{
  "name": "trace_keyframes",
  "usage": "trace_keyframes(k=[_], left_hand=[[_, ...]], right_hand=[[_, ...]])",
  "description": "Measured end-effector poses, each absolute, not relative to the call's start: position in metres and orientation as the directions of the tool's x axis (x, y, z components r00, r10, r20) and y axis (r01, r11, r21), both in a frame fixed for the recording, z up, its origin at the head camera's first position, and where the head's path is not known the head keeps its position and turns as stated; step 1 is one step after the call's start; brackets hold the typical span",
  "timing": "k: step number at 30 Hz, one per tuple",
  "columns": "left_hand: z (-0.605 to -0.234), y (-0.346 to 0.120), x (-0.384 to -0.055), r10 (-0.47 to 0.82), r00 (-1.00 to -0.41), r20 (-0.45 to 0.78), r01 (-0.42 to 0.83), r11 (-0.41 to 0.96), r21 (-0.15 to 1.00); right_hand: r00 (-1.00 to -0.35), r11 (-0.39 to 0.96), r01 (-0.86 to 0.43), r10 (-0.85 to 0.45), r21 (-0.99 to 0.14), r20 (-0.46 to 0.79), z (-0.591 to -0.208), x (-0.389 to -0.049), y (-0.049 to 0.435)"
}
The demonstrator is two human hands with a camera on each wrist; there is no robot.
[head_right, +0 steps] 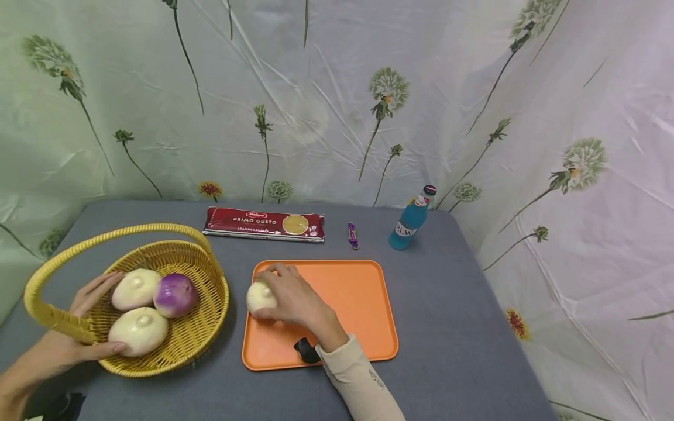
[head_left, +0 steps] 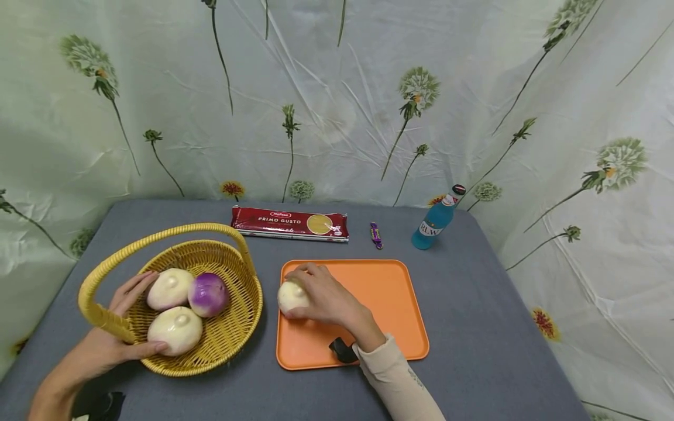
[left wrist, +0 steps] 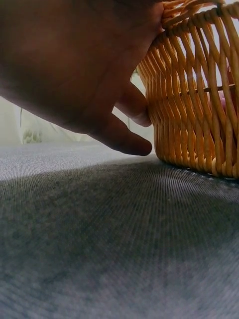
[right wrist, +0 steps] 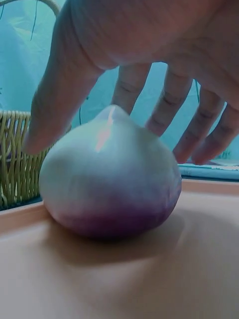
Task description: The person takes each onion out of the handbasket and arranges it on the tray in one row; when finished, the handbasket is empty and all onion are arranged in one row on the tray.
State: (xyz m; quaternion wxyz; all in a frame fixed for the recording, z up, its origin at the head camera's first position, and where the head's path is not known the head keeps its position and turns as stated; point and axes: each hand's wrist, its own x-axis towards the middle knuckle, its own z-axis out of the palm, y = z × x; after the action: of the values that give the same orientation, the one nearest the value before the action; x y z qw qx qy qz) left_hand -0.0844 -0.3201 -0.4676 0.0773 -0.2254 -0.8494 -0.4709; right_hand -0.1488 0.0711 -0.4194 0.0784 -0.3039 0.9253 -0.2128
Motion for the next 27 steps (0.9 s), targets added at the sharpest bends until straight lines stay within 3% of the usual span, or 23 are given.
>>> trace_keyframes(k=[15,27], left_hand=[[-0.469,-0.322,-0.084,0.305,-0.892,0.334,0.444,0.451,0.774],[-0.472,-0.325,-0.086,0.332,-0.888,0.318,0.44,0.419,0.794]], right_hand=[[-0.734,0.602,-0.621,-0.671,-0.502,0.103,-0.403,-0.142,0.072],[-0.692,0.538,-0.64,-0.715,-0.548,0.105,-0.398,-0.136,0.061]])
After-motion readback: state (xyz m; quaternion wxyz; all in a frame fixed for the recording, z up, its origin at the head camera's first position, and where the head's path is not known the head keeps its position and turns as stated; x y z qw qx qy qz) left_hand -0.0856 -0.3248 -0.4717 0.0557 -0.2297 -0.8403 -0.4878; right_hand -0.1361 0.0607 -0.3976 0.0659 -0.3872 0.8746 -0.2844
